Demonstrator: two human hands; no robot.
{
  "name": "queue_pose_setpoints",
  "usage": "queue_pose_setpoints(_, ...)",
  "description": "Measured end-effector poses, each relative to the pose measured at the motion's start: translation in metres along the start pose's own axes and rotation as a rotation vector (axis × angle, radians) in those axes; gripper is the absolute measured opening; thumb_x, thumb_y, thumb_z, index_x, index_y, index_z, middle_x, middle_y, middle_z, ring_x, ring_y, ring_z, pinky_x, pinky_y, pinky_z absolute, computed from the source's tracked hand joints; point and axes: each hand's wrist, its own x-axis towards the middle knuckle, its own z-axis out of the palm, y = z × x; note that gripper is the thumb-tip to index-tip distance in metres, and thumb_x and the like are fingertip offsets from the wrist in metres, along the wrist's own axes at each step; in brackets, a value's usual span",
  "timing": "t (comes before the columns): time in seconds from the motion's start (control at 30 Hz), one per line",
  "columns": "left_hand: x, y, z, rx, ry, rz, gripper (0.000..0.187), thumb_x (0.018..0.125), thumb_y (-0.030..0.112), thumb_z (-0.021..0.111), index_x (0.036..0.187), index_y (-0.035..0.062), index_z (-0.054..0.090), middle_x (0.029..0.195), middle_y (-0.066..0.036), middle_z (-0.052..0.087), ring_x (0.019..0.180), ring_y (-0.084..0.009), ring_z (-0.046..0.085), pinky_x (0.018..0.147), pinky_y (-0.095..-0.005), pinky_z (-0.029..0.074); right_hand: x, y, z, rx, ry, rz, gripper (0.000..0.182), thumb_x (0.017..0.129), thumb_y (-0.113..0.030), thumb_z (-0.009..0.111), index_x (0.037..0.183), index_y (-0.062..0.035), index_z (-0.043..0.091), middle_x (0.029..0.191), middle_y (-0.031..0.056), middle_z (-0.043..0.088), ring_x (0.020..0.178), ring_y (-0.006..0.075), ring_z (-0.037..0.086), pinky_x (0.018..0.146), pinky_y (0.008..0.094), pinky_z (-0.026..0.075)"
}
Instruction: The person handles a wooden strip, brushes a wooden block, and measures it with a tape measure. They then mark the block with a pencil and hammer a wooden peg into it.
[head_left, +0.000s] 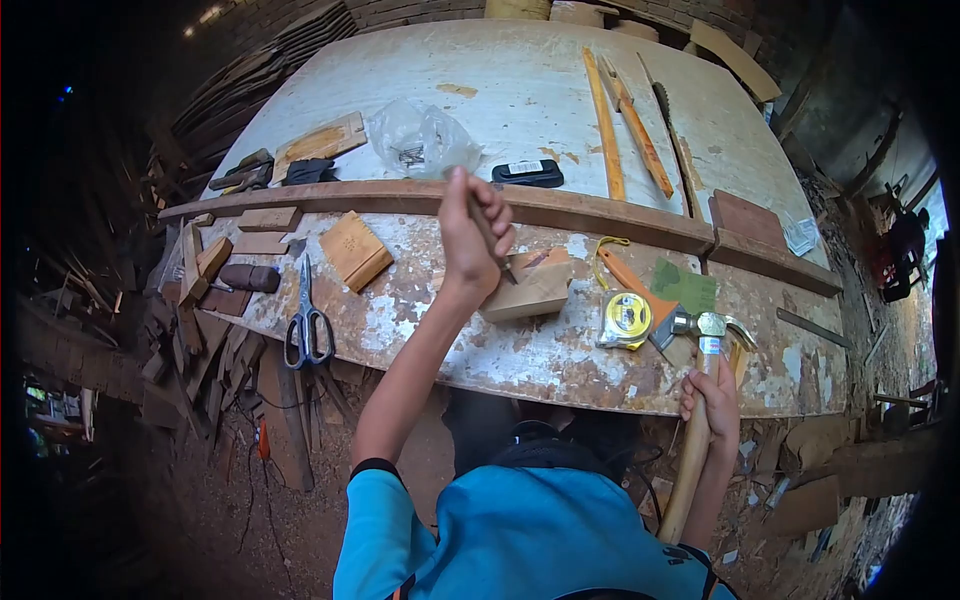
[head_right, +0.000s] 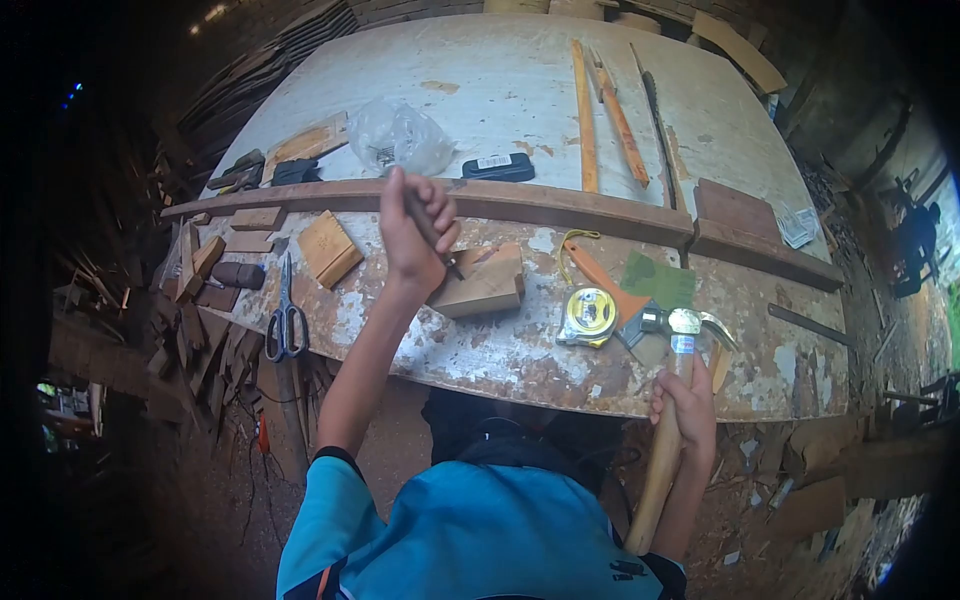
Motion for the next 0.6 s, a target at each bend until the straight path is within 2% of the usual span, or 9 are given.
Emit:
queue_pose_setpoints(0.1,0.001,-0.004,0.008,0.031,-0.143,-0.057,0.038,0.095,0.050,0.033,0.085,0.0135,0.037,0.066,0.001,0.034,0.052,-0.0077,0.033,0.036,-0.0189,0.024,0.001,-0.001,0.001,0.025,-0.007,0.007,0.034,0.083,-0.005,0.053,0.115,-0.0048,0.041,0.066,0.0055,0.048,0.047,0.0118,0.049,0.037,0.0250,0.043)
queue_pose_setpoints(0.13,0.000,-0.005,0.013,0.042,-0.155,-0.055,0.033,0.097,0.045,0.031,0.092,0.0128,0.036,0.066,0.001,0.033,0.050,-0.0073,0.032,0.036,-0.0185,0.024,0.001,-0.001,0.001,0.024,-0.007,0.006,0.034,0.083,-0.005,0.053,0.115,-0.0047,0.041,0.066,0.0055,0.048,0.047,0.0119,0.049,0.037,0.0250,0.043)
queue_pose_setpoints(0.23,0.003,-0.007,0.025,0.199,-0.201,0.034,0.030,0.099,0.040,0.029,0.094,0.0115,0.036,0.066,0.001,0.033,0.047,-0.0073,0.030,0.036,-0.0182,0.024,0.001,0.001,0.000,0.020,-0.008,0.004,0.037,0.084,-0.006,0.053,0.119,-0.0059,0.042,0.066,0.0048,0.047,0.046,0.0112,0.047,0.037,0.0244,0.041)
queue_pose_setpoints(0.37,0.009,-0.008,0.033,0.396,-0.335,0.096,0.031,0.099,0.036,0.030,0.104,0.0085,0.043,0.066,0.000,0.039,0.047,-0.0067,0.035,0.035,-0.0182,0.026,0.001,0.000,-0.002,0.037,-0.025,0.013,0.039,0.085,-0.007,0.052,0.123,-0.0066,0.042,0.066,0.0048,0.047,0.046,0.0112,0.047,0.037,0.0245,0.041)
queue_pose_setpoints(0.4,0.006,-0.003,0.039,0.477,-0.368,0.064,0.033,0.099,0.035,0.031,0.108,0.0075,0.048,0.066,0.000,0.042,0.049,-0.0057,0.037,0.038,-0.0195,0.030,0.001,0.000,-0.003,0.050,-0.026,0.013,0.039,0.084,-0.006,0.053,0.122,-0.0058,0.042,0.066,0.0053,0.048,0.047,0.0116,0.047,0.038,0.0248,0.041)
queue_pose_setpoints(0.5,-0.004,-0.001,0.048,0.639,-0.570,0.163,0.035,0.099,0.035,0.031,0.108,0.0062,0.049,0.064,0.001,0.042,0.050,-0.0054,0.037,0.044,-0.0201,0.032,0.002,0.000,-0.004,0.068,-0.030,0.012,0.039,0.083,-0.005,0.054,0.121,-0.0049,0.041,0.066,0.0060,0.049,0.047,0.0121,0.048,0.038,0.0253,0.042)
queue_pose_setpoints(0.53,-0.010,0.001,0.054,0.736,-0.562,0.179,0.032,0.097,0.033,0.038,0.101,0.0041,0.052,0.060,0.001,0.041,0.053,-0.0069,0.038,0.048,-0.0245,0.033,0.002,0.001,-0.005,0.058,-0.030,0.010,0.039,0.084,-0.006,0.053,0.122,-0.0055,0.042,0.066,0.0057,0.048,0.047,0.0118,0.048,0.038,0.0251,0.042)
queue_pose_setpoints(0.6,-0.016,-0.014,0.058,0.841,-0.567,0.278,0.030,0.092,0.032,0.047,0.096,0.0030,0.053,0.060,-0.003,0.042,0.053,-0.0094,0.038,0.050,-0.0271,0.034,0.002,0.002,-0.004,0.051,-0.034,0.006,0.039,0.085,-0.007,0.052,0.123,-0.0061,0.042,0.065,0.0053,0.048,0.046,0.0114,0.047,0.038,0.0250,0.041)
